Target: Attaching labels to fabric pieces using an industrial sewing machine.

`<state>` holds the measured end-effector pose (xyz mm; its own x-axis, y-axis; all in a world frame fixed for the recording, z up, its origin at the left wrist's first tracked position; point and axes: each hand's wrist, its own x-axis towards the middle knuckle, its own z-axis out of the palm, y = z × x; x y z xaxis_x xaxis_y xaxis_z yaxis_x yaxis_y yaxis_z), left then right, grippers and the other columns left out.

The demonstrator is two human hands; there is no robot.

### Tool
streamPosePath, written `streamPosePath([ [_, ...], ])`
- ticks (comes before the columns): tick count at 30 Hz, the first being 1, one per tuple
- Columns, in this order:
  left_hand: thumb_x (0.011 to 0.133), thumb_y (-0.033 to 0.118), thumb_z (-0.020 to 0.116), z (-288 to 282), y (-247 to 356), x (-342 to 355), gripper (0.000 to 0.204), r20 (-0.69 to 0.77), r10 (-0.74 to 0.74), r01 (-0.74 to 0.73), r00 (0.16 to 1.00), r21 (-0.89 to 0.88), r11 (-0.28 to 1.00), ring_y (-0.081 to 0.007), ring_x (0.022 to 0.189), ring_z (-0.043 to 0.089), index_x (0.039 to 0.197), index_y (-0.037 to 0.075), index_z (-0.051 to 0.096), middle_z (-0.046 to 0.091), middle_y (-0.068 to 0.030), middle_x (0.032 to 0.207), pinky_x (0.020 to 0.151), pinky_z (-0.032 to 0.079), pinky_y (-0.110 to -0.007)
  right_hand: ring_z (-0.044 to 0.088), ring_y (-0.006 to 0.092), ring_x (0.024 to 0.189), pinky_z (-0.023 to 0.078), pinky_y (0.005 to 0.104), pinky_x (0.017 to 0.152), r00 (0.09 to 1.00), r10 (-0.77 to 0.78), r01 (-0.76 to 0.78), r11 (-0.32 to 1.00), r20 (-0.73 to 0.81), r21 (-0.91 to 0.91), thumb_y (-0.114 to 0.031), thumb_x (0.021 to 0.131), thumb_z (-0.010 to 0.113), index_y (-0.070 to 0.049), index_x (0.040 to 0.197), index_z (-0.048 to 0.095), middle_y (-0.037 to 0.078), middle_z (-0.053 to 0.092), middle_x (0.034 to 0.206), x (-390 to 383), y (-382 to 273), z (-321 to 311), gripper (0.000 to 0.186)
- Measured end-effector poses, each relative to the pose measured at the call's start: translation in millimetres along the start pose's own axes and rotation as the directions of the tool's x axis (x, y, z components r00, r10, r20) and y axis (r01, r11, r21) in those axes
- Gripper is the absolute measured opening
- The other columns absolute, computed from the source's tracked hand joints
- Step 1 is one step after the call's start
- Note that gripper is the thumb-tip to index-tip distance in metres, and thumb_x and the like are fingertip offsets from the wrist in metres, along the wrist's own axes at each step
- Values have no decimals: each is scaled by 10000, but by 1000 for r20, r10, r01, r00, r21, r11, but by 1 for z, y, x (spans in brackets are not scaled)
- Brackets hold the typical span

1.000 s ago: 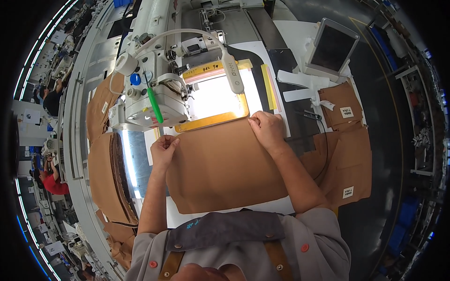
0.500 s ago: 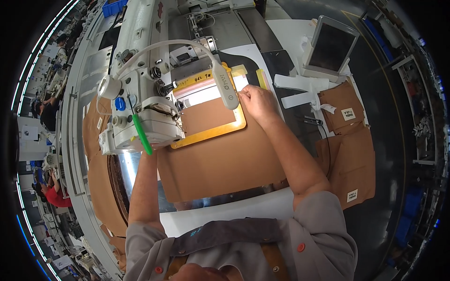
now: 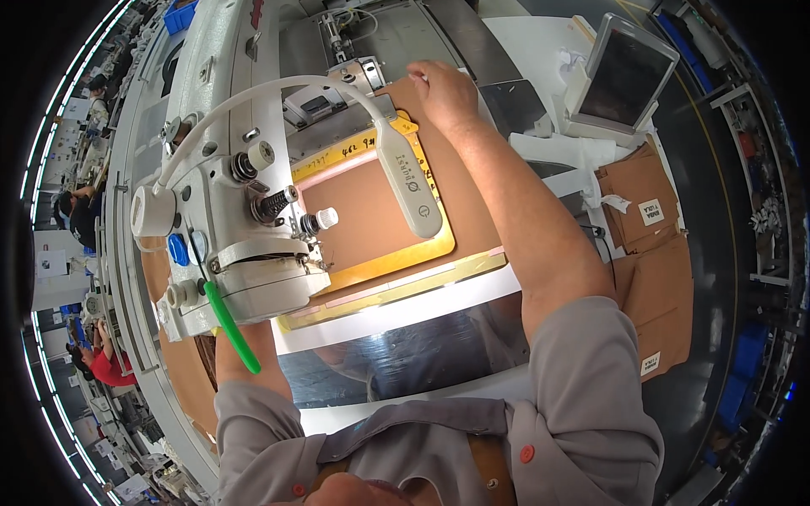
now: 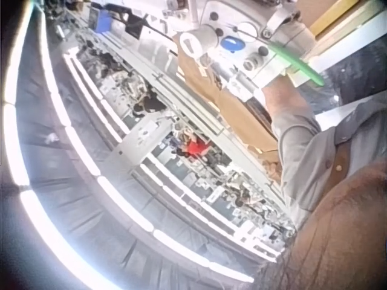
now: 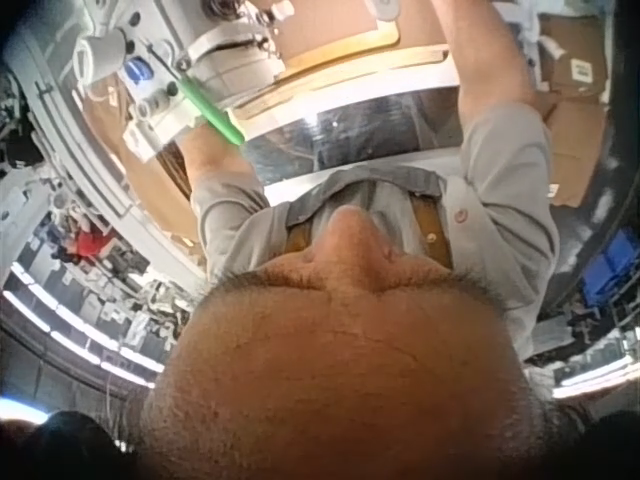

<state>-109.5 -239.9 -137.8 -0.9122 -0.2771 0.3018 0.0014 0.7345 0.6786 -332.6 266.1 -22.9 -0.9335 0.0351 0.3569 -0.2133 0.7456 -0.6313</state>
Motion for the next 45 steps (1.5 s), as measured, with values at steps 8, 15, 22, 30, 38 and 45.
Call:
streamPosePath([
  [8, 898, 163, 737, -3, -8, -49, 375, -137, -48, 41, 989, -55, 998, -338, 1154, 655, 1236, 12, 675, 698, -138, 1244, 984, 514, -465, 681, 266, 1085, 484, 441, 962, 941, -336, 337, 940, 32, -43, -176, 927, 726, -75, 1220, 686, 75, 719, 1173, -90, -1, -68, 312],
  [15, 831, 177, 770, -42, 180, -130, 564, 212, 134, -189, 968, 261, 947, -371, 1363, 507, 1350, 28, 604, 599, -168, 1413, 1132, 348, -475, 508, 334, 1378, 368, 483, 1147, 933, -262, 312, 930, 245, -193, -211, 920, 724, -32, 1416, 553, 153, 560, 1459, -230, -24, -134, 554],
  [22, 934, 467, 666, -46, 195, -153, 758, 261, 112, -199, 959, 336, 921, -365, 1519, 351, 1524, 40, 454, 405, -184, 1621, 1215, 214, -553, 299, 353, 1547, 202, 553, 1251, 928, -227, 304, 919, 295, -250, -295, 954, 674, -28, 1537, 427, 170, 397, 1621, -278, -16, -129, 687],
  [30, 940, 551, 608, -44, 197, -157, 851, 320, 78, -214, 944, 416, 884, -327, 1560, 287, 1575, 30, 389, 355, -168, 1659, 1249, 159, -543, 302, 323, 1552, 177, 554, 1263, 927, -230, 319, 899, 296, -300, -350, 998, 598, -23, 1541, 424, 161, 404, 1625, -279, -8, -124, 658],
  [38, 948, 629, 552, -42, 198, -153, 924, 348, 51, -199, 936, 406, 892, -309, 1567, 271, 1591, 4, 333, 313, -174, 1677, 1262, 143, -542, 332, 320, 1539, 179, 560, 1260, 931, -214, 318, 872, 296, -372, -349, 996, 585, -11, 1526, 451, 169, 443, 1599, -280, -3, -122, 642],
  [45, 946, 611, 563, -42, 192, -156, 921, 323, 59, -178, 945, 352, 919, -305, 1562, 279, 1598, 6, 322, 313, -170, 1675, 1259, 158, -544, 342, 321, 1533, 174, 560, 1261, 936, -187, 303, 859, 298, -413, -342, 994, 580, -6, 1525, 454, 172, 452, 1592, -280, -8, -123, 641],
])
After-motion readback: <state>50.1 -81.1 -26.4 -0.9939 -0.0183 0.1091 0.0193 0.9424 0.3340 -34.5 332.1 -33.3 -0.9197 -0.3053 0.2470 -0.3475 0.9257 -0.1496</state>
